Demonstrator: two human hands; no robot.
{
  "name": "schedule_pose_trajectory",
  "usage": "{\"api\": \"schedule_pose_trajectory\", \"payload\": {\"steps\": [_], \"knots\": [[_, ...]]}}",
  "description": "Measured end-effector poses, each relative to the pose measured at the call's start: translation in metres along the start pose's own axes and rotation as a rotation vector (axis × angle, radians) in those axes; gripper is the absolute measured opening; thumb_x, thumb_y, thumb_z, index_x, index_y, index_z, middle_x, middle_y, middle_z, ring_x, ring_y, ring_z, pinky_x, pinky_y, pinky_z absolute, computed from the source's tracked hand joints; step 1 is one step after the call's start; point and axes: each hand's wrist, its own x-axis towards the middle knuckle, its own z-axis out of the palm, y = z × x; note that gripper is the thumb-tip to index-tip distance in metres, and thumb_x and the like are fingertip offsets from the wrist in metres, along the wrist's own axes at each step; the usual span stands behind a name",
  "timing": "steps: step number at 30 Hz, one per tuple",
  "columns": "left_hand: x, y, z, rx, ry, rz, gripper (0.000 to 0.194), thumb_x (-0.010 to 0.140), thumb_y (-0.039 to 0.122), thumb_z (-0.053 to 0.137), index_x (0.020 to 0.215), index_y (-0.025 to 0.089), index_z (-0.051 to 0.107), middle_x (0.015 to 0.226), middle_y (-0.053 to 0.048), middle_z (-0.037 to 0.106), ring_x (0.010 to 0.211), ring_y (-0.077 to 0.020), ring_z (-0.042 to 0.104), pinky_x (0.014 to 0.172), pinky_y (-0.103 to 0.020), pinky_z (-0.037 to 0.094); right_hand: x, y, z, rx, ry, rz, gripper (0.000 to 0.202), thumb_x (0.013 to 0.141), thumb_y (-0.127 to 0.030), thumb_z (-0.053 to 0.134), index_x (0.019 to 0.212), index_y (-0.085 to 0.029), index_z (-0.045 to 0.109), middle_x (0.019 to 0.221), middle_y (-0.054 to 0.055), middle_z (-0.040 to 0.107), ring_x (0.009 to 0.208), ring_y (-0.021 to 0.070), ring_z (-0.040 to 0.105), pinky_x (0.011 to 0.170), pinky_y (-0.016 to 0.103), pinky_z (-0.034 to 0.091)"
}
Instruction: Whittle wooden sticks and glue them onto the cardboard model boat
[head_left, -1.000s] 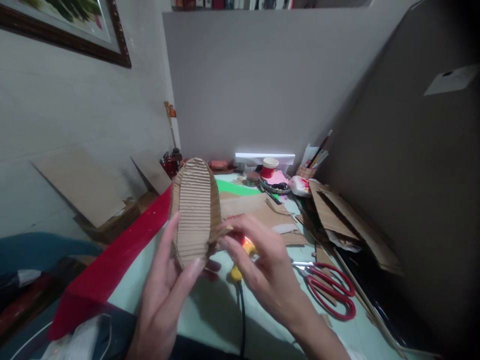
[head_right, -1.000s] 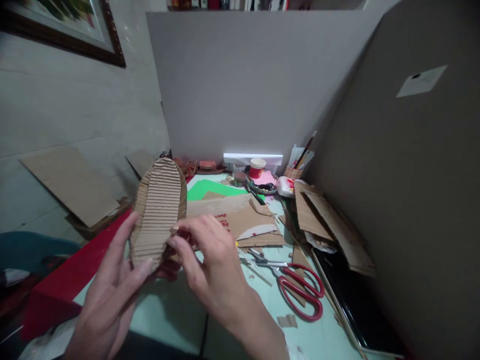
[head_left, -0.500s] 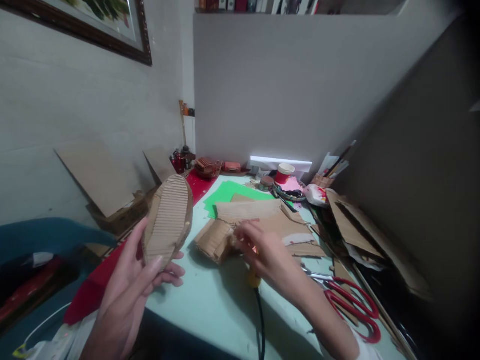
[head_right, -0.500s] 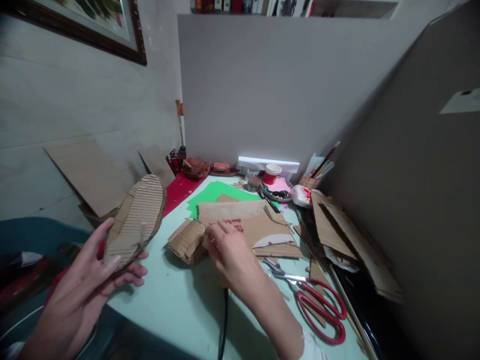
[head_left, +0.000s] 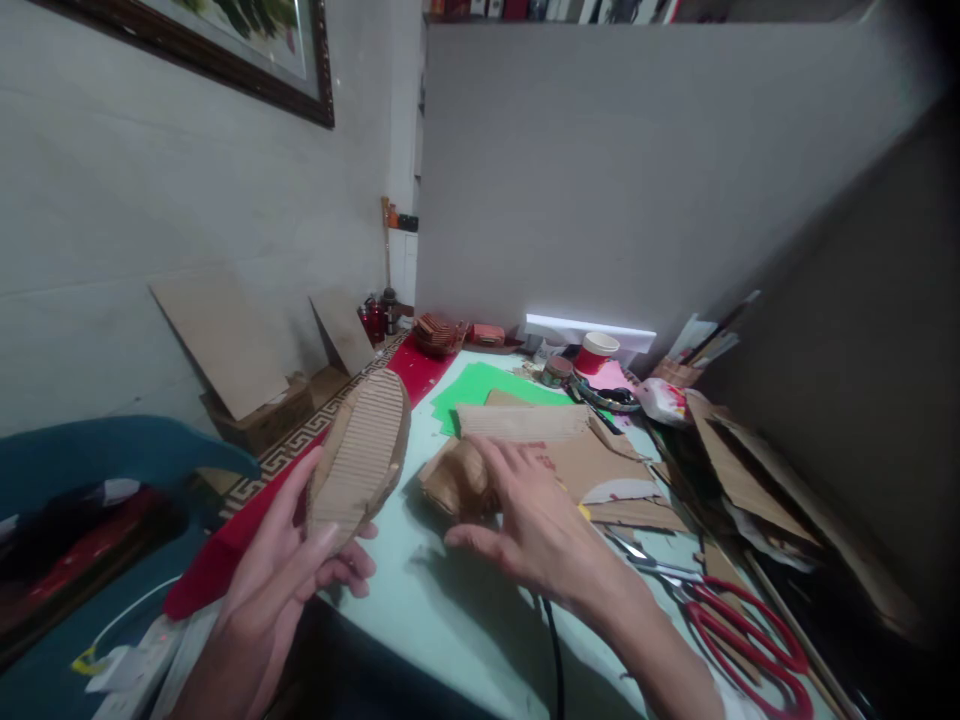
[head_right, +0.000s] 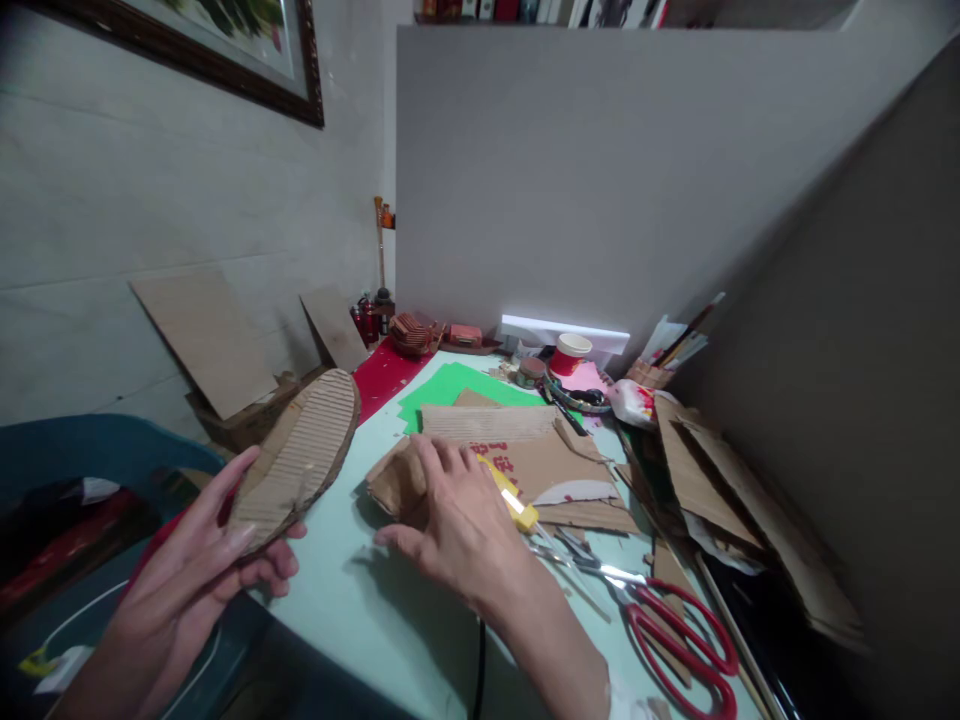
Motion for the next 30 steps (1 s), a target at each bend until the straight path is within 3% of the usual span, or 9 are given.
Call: {"api": "schedule_pose_trajectory", "payload": {"steps": [5,10,16,19,23,26,30], "knots": [[0.003,-0.002,-0.003,-0.021,-0.031,-0.061,0.084,0.082,0.037,0.069,0.154,0.024,0.029,0.086,-0.009,0.074,0.062,-0.0223,0.066,0.052,-0.031,0.054,0.002,-0.003,0.012,-0.080,0.012,0.027,0.074,0.085,-0.027,0.071,0.149,-0.013,0.035,0.139,0.018,0.050,0.120,0.0355,0.050,0.101,0.053,0.045],[0.009,-0.006,-0.003,-0.031,-0.096,-0.108,0.084,0.085,0.036,0.066,0.155,0.019,0.024,0.084,-0.010,0.073,0.061,-0.0212,0.064,0.051,-0.030,0.053,0.002,0.000,0.013,-0.086,0.024,0.033,0.078,0.084,-0.030,0.071,0.150,-0.013,0.032,0.141,0.018,0.049,0.121,0.0358,0.050,0.100,0.053,0.046],[0.014,-0.004,0.000,-0.031,-0.066,-0.097,0.077,0.087,0.035,0.064,0.153,0.017,0.027,0.084,-0.012,0.074,0.061,-0.0204,0.064,0.051,-0.029,0.052,0.009,-0.003,0.023,-0.137,0.058,0.032,0.080,0.083,-0.032,0.069,0.151,-0.010,0.033,0.140,0.020,0.050,0.119,0.0388,0.051,0.098,0.056,0.047],[0.016,-0.002,-0.002,-0.009,-0.034,-0.077,0.082,0.084,0.034,0.067,0.153,0.016,0.028,0.082,-0.012,0.073,0.059,-0.0209,0.063,0.049,-0.030,0.052,0.007,0.000,0.017,-0.121,0.157,0.002,0.075,0.083,-0.032,0.066,0.149,-0.009,0.035,0.141,0.021,0.049,0.120,0.0390,0.050,0.099,0.057,0.047],[0.019,-0.007,-0.003,0.033,-0.049,-0.082,0.085,0.082,0.035,0.068,0.154,0.018,0.026,0.080,-0.010,0.072,0.057,-0.0211,0.062,0.045,-0.030,0.051,-0.008,0.020,-0.009,0.016,0.415,-0.027,0.071,0.089,-0.042,0.062,0.149,-0.017,0.033,0.141,0.017,0.051,0.126,0.0340,0.050,0.103,0.053,0.046],[0.019,-0.014,-0.001,0.056,-0.118,-0.141,0.079,0.085,0.035,0.066,0.153,0.024,0.026,0.083,-0.008,0.072,0.059,-0.0213,0.063,0.046,-0.031,0.052,-0.023,0.042,-0.024,0.057,0.555,0.058,0.077,0.086,-0.051,0.065,0.150,-0.021,0.033,0.139,0.016,0.053,0.120,0.0327,0.056,0.103,0.052,0.047],[0.022,-0.022,0.005,0.078,-0.225,-0.222,0.076,0.089,0.037,0.064,0.153,0.028,0.024,0.080,-0.006,0.072,0.061,-0.0204,0.063,0.049,-0.031,0.053,-0.037,0.064,-0.028,0.143,0.631,0.184,0.080,0.084,-0.056,0.066,0.149,-0.021,0.035,0.140,0.016,0.052,0.120,0.0344,0.056,0.103,0.056,0.045]]}}
